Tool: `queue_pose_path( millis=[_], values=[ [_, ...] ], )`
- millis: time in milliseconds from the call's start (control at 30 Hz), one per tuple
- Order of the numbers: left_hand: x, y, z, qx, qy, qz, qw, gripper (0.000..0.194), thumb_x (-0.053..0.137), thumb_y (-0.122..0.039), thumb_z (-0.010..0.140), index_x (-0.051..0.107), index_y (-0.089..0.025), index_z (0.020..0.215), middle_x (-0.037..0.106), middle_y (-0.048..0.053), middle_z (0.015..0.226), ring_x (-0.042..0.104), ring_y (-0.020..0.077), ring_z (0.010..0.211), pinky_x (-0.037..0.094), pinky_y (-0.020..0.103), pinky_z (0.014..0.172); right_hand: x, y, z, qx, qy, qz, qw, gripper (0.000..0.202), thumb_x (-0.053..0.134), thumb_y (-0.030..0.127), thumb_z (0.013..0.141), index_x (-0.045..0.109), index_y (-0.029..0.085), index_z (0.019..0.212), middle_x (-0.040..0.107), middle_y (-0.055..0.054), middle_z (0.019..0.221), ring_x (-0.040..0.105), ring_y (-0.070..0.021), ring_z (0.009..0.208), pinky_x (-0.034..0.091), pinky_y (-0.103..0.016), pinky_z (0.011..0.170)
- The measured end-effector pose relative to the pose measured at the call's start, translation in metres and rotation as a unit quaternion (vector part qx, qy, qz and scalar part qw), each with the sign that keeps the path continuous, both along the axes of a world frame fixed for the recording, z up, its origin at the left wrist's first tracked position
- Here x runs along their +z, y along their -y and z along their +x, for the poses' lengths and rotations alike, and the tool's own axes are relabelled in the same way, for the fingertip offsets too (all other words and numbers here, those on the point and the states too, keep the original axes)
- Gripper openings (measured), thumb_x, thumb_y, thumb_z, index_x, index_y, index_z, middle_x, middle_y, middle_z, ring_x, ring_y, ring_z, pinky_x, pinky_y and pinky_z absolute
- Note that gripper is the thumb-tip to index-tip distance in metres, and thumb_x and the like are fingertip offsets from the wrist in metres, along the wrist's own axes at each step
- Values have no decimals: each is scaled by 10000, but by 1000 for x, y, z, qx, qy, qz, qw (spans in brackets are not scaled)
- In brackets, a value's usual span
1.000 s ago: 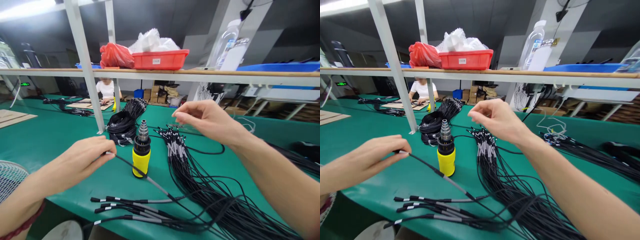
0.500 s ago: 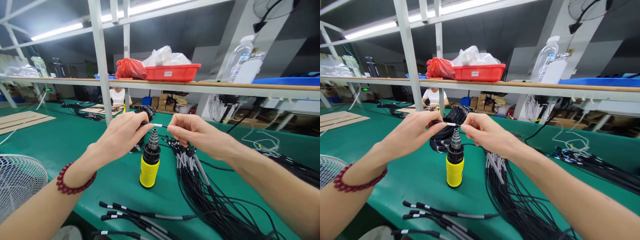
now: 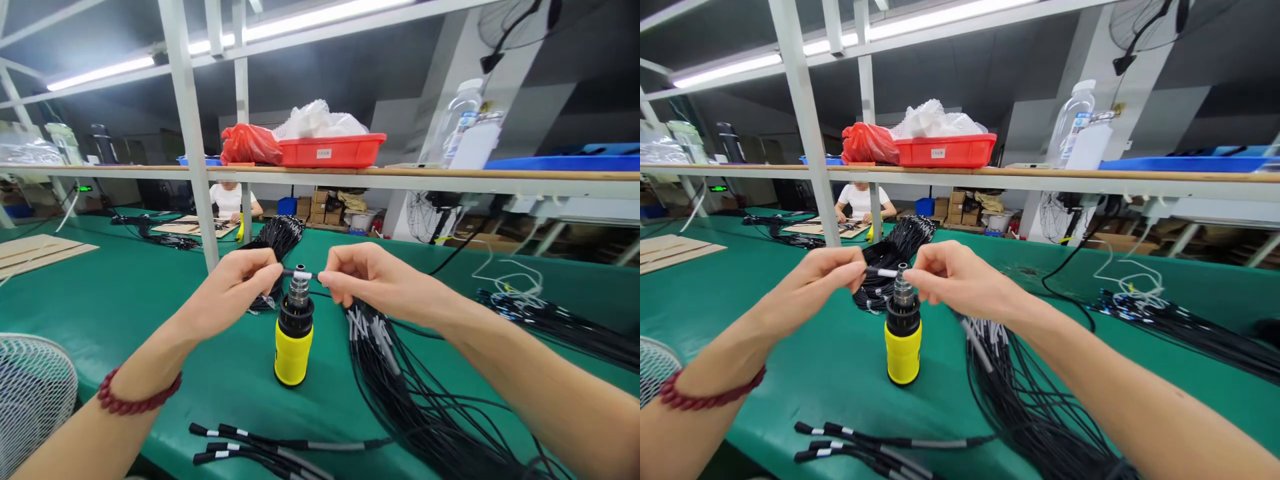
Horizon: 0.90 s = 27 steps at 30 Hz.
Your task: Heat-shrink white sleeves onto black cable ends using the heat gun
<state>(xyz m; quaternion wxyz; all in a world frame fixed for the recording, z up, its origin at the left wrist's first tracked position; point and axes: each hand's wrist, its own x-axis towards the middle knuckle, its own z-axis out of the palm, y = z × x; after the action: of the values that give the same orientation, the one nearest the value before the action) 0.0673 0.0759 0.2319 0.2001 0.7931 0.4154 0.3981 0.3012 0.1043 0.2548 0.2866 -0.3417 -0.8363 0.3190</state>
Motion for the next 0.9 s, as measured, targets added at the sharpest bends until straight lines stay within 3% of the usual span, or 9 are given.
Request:
queue_pose_path(
  millis=[100,200,267,400,500,567,633,733,900],
  values=[
    [-13,24,-17,-16,-20,-41,999,384,437,-418,965,425,-207,645,423,-29,646,374,128,629,328,253,578,3,-4,19,-14,9,14,1000,348,637,500,868,618,167,765,687,-45,749,631,-155,699,486,-268,641],
    [-41,37,-42,42,-65,-75,994,412,441,-505,942,462,-221,645,479,-13,651,427,154,637,396,253,593,-13,-38,45,-153,65,71,984,271,579,399,919,655,160,818,701,-43,760,652,-151,712,491,-257,667],
    [-66,36,-60,91,-89,-86,988,439,470,-566,902,475,-230,619,522,-11,631,471,170,629,434,251,581,-35,-69,61,-247,174,43,952,238,549,354,953,681,165,891,723,-35,806,664,-145,740,482,-233,661],
    [-126,22,-94,157,-157,-120,968,469,400,-597,916,508,-238,634,581,-4,655,568,201,662,488,279,629,-97,-121,74,-339,252,-4,906,154,601,201,931,717,134,855,735,-82,863,683,-184,861,495,-270,781],
    [-168,12,-116,185,-270,-154,932,394,419,-542,896,652,-240,801,701,55,846,664,267,825,536,379,787,-143,-143,69,-380,285,-50,878,201,637,328,959,700,137,951,713,-73,979,673,-203,945,536,-375,870],
    [-187,8,-125,225,-314,-155,909,418,445,-535,857,686,-223,996,725,115,1021,680,334,987,521,480,899,-166,-151,63,-398,293,-70,867,237,647,369,961,682,144,1028,688,-77,1082,655,-216,1015,536,-424,917],
    [-194,7,-127,230,-301,-164,911,473,432,-554,870,661,-227,1125,712,123,1140,663,331,1106,508,485,968,-180,-157,57,-408,286,-80,863,251,655,360,959,664,150,1097,659,-85,1161,636,-225,1061,531,-440,941],
    [-184,10,-120,210,-241,-173,932,438,420,-584,912,657,-278,1117,719,63,1151,667,271,1122,519,404,988,-187,-163,53,-424,248,-89,866,264,659,342,958,648,147,1137,642,-92,1181,632,-226,1058,541,-427,922],
    [-149,15,-107,196,-173,-150,953,428,469,-641,889,698,-286,960,745,16,975,695,248,943,553,321,852,-165,-163,67,-445,107,-74,886,247,588,359,995,626,134,1091,660,-62,996,652,-167,842,558,-325,763]
  ],
)
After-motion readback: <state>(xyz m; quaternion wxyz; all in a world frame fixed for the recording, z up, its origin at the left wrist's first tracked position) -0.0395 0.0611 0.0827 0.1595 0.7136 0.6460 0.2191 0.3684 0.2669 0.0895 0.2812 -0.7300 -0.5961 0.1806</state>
